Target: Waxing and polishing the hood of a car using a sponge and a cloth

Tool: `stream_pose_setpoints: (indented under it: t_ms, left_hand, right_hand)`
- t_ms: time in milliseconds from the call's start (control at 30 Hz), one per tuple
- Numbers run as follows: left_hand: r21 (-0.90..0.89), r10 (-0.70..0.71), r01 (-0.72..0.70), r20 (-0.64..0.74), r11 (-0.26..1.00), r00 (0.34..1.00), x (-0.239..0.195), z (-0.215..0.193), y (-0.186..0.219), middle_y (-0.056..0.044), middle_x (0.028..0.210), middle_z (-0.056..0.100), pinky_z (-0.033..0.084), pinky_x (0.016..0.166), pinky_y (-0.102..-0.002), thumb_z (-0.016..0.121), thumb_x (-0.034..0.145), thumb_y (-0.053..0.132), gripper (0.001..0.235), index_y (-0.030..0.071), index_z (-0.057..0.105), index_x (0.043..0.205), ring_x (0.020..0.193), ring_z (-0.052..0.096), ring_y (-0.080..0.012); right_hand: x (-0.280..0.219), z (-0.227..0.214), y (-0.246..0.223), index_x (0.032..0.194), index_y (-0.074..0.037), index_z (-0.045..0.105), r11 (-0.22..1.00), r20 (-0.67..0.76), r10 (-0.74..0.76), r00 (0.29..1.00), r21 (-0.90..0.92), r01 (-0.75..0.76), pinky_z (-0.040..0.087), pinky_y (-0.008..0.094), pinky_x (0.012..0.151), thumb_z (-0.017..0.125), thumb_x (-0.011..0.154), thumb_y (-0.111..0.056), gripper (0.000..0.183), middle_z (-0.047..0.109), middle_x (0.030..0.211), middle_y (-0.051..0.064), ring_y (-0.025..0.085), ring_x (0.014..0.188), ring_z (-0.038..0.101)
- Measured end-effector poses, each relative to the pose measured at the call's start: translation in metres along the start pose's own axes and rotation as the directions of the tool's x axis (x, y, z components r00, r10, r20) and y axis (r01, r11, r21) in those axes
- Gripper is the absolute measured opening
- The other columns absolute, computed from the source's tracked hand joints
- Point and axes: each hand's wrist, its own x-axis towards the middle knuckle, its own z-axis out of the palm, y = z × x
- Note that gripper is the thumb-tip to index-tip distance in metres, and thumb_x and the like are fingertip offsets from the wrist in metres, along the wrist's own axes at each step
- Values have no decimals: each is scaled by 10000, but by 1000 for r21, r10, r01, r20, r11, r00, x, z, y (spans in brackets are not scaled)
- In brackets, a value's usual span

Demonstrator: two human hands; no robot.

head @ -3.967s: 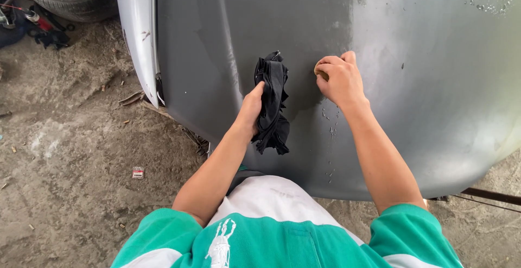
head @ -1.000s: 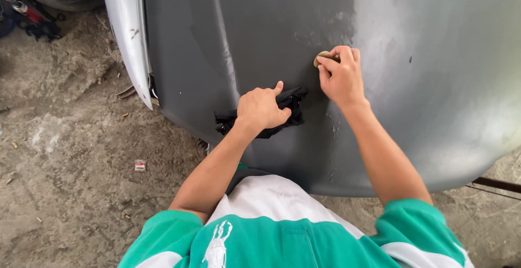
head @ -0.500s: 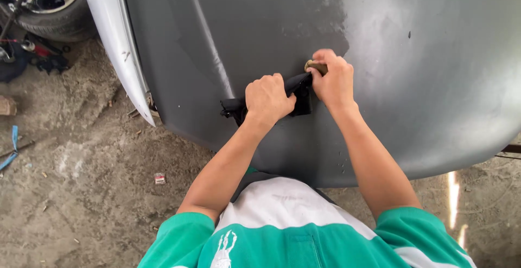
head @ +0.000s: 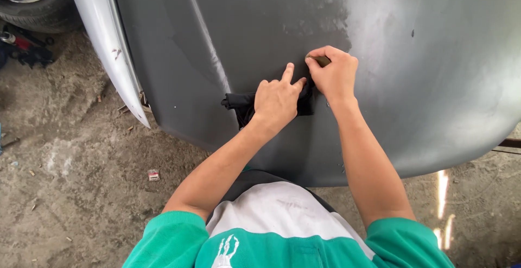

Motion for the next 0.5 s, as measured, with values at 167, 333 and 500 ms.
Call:
stream_pose_setpoints:
  t_ms: [167, 333, 500]
  left_hand:
    - [-12, 32, -31, 103, 999, 994, 2, -8, -4, -192, 1620, 363, 536, 749, -422, 608, 910, 118, 578, 272, 572, 1465, 824, 743, -301]
    - [-16, 55, -54, 115, 998, 992, 10, -1, -6, -230, 1605, 368, 542, 690, -418, 595, 931, 132, 536, 265, 584, 1450, 753, 743, -291]
    - [-27, 93, -89, 184, 996, 979, 11, -5, -6, -279, 1615, 313, 561, 677, -431, 575, 942, 102, 542, 245, 563, 1465, 713, 740, -287]
  right_hand:
    - [-6, 1, -6, 876, -304, 796, 996, 32, 79, 996, -53, -77, 613, 375, 699, 846, 751, -224, 156, 743, 776, -10, 253, 809, 731]
    - [-10, -4, -15, 850, -260, 783, 992, 14, 110, 994, -62, -109, 594, 380, 742, 840, 756, -218, 118, 758, 813, -21, 272, 842, 729]
    - [-7, 6, -15, 838, -258, 773, 986, -13, 124, 992, -107, -125, 596, 358, 775, 824, 777, -222, 87, 766, 839, -54, 240, 856, 731]
